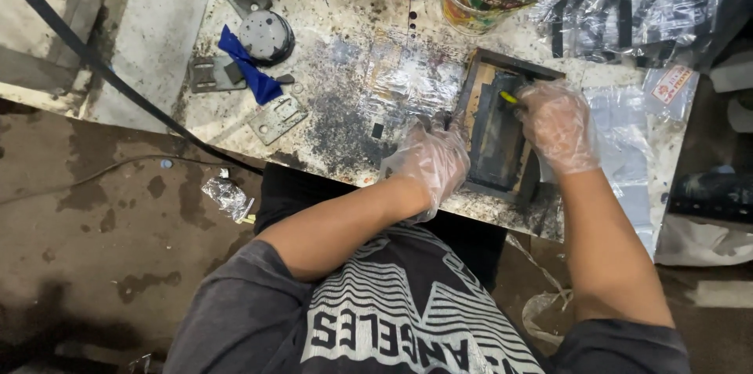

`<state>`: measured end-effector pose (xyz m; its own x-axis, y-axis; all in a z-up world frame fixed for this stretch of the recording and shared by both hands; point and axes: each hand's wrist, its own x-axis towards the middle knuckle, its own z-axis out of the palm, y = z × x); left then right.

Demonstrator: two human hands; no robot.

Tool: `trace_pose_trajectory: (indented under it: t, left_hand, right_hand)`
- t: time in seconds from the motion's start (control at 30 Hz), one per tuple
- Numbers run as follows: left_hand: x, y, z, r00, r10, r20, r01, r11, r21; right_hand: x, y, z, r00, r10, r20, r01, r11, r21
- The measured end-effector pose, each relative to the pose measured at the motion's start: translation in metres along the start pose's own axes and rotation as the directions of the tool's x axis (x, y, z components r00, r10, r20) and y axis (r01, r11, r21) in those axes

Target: Preparing a printing plate by scraping and cleaning ink using a small spatula and handling plastic bags.

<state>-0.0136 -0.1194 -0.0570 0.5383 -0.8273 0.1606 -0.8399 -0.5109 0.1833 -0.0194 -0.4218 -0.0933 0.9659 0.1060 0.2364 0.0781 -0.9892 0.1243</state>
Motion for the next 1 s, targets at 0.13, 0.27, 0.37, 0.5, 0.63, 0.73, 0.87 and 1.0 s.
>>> trace_pose_trajectory:
  t: [0.13, 0.27, 0.37, 0.5, 0.63, 0.73, 0.87, 1.0]
  left_hand:
    - [-0.001, -0.005, -0.013, 0.996, 0.083, 0.016, -0.084, 0.992, 0.093]
    - [-0.001, -0.005, 0.013, 0.995, 0.039, 0.094, -0.037, 0.999, -0.025]
    - [0.005, -0.004, 0.022, 0.996, 0.049, 0.08, -0.05, 0.999, 0.012]
    - [0.003, -0.005, -0.004, 0.996, 0.04, 0.073, -0.044, 0.998, 0.048]
    - [0.002, -0.005, 0.0, 0.989, 0.044, 0.141, -0.04, 0.999, -0.036]
    - [0.003, 0.0, -0.015, 0.986, -0.012, 0.168, 0.017, 0.999, -0.033]
    - [0.007, 0.006, 0.002, 0.973, -0.145, 0.182, 0.17, 0.977, -0.131]
    - [0.007, 0.005, -0.011, 0.974, -0.168, 0.153, 0.189, 0.973, -0.134]
  right_hand:
    - [-0.001, 0.016, 0.017, 0.999, 0.005, 0.041, -0.005, 1.0, 0.0]
    - [-0.002, 0.004, 0.01, 0.998, -0.02, 0.063, 0.02, 1.0, 0.005]
    - [-0.008, 0.009, 0.03, 0.997, -0.042, 0.062, 0.045, 0.998, -0.054]
    - [-0.009, 0.004, 0.022, 0.997, -0.049, 0.054, 0.053, 0.996, -0.076]
    - [-0.039, 0.027, 0.07, 0.996, -0.086, 0.021, 0.088, 0.992, -0.089]
    - [-0.057, 0.034, 0.094, 0.996, -0.086, 0.015, 0.087, 0.995, -0.049]
    - [-0.052, 0.01, 0.054, 0.995, -0.095, 0.004, 0.095, 0.99, -0.108]
    - [-0.057, -0.007, 0.021, 0.993, -0.103, 0.057, 0.098, 0.992, 0.081]
